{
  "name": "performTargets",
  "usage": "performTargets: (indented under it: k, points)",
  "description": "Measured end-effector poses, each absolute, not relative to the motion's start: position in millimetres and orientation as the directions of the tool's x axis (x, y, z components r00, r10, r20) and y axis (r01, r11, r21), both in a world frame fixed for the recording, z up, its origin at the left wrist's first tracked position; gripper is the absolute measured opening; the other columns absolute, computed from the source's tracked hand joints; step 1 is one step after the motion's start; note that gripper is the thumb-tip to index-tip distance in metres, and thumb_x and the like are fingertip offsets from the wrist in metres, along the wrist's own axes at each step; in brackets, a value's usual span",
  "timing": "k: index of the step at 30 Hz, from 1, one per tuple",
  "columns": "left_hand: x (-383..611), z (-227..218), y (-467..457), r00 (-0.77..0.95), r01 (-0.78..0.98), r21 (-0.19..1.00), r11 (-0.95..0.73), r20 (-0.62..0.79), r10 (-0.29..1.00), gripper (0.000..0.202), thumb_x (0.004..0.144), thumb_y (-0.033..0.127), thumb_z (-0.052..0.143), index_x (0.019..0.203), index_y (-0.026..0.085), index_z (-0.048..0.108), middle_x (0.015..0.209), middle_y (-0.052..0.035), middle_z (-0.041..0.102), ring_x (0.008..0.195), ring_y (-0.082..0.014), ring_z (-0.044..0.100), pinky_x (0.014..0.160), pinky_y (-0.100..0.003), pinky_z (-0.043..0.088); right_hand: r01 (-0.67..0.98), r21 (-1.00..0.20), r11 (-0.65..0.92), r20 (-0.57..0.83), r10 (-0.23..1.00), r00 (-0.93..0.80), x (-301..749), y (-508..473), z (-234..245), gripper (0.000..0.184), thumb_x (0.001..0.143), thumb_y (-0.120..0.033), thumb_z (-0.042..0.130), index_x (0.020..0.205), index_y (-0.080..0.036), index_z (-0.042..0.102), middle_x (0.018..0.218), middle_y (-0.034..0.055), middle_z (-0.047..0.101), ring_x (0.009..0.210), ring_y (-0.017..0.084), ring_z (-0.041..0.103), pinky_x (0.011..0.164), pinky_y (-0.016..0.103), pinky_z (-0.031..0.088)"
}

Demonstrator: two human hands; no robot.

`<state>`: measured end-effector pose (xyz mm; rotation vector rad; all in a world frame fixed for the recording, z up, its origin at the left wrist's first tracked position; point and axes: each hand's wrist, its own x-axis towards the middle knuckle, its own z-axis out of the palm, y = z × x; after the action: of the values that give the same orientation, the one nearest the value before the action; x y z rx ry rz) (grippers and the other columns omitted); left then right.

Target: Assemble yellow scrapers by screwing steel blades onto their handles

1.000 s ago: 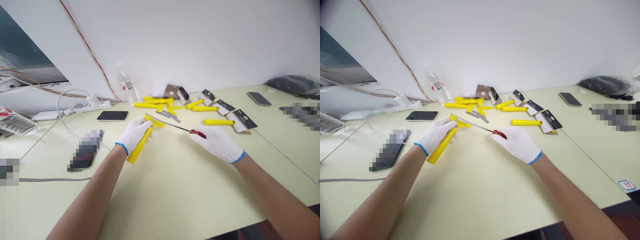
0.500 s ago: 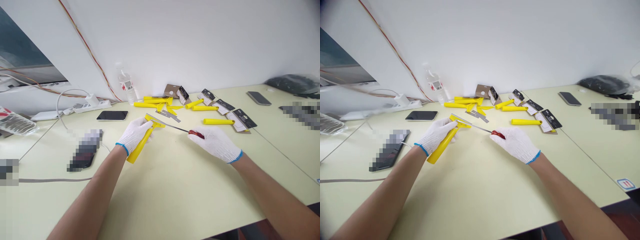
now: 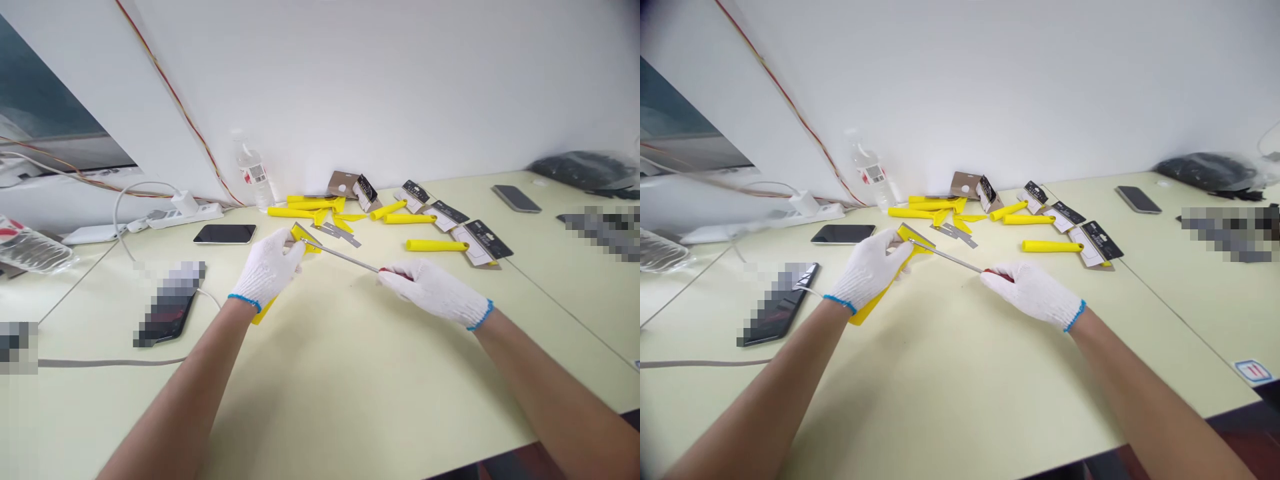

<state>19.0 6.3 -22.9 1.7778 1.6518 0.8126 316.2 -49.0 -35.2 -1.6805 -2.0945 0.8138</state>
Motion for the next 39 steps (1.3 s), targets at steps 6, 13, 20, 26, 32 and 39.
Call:
performTargets:
  k: [6,13,20,26,32,39]
  points:
    - [14.9,-29.8,11.1,0.033,0.804,0.577,-0.145,0.2,0.979,0.023,0.096,0.039,0.055,0.104,0.021,0.068,0.093,-0.0055,0.077,0.07,-0.019,0.07,0.066,-0.03,0.048,0.768,-0.64,0.022,-0.18,0.967,-0.178,305.3,-50.8,-39.2,0.039,0.095,-0.055,0.059,0.084,-0.019,0.049,0.077,-0.0012,0.05,0.066,0.011,0.042,0.056,0.024,0.029]
    - [10.9,-32.1,12.7,0.072,0.877,0.433,-0.209,0.312,0.947,0.025,0.097,0.037,0.053,0.107,0.021,0.068,0.095,-0.007,0.075,0.078,-0.0215,0.065,0.069,-0.031,0.041,0.73,-0.676,0.098,-0.059,0.981,-0.186,298.2,-56.3,-49.1,0.049,0.102,-0.059,0.047,0.078,-0.017,0.043,0.071,-0.0009,0.04,0.064,0.011,0.035,0.059,0.025,0.024]
    - [8.8,-32.7,14.0,0.113,0.893,0.385,-0.232,0.307,0.945,0.021,0.098,0.037,0.051,0.103,0.021,0.064,0.09,-0.0065,0.072,0.083,-0.0234,0.067,0.07,-0.031,0.04,0.509,-0.83,-0.228,-0.373,0.905,-0.202,299.7,-55.4,-44.9,0.036,0.089,-0.052,0.068,0.09,-0.021,0.049,0.068,-0.0044,0.046,0.053,0.009,0.033,0.049,0.023,0.022]
    - [8.5,-36.2,14.4,0.104,0.903,0.367,-0.223,0.317,0.943,0.022,0.099,0.035,0.05,0.104,0.02,0.064,0.095,-0.0076,0.073,0.086,-0.0243,0.067,0.071,-0.033,0.041,0.793,-0.571,0.212,0.156,0.976,-0.149,295.4,-55.6,-53.3,0.037,0.101,-0.05,0.052,0.083,-0.018,0.06,0.077,0.0023,0.058,0.073,0.016,0.051,0.066,0.027,0.034]
    - [9.3,-38.4,14.4,0.104,0.923,0.314,-0.224,0.357,0.928,0.02,0.1,0.033,0.048,0.101,0.02,0.064,0.093,-0.0076,0.071,0.084,-0.0242,0.067,0.069,-0.033,0.039,0.428,-0.871,-0.243,-0.363,0.905,-0.223,289.6,-62.5,-38.8,0.042,0.097,-0.058,0.06,0.083,-0.02,0.046,0.067,-0.0041,0.046,0.049,0.007,0.03,0.046,0.022,0.021]
    - [11.0,-39.7,14.0,0.104,0.923,0.308,-0.231,0.379,0.919,0.02,0.1,0.032,0.048,0.102,0.02,0.064,0.096,-0.0074,0.071,0.087,-0.0245,0.067,0.07,-0.033,0.038,0.19,-0.895,-0.404,-0.447,0.803,-0.395,289.8,-63.4,-40.1,0.045,0.099,-0.061,0.058,0.091,-0.017,0.057,0.062,-0.0047,0.049,0.04,0.003,0.022,0.036,0.019,0.015]
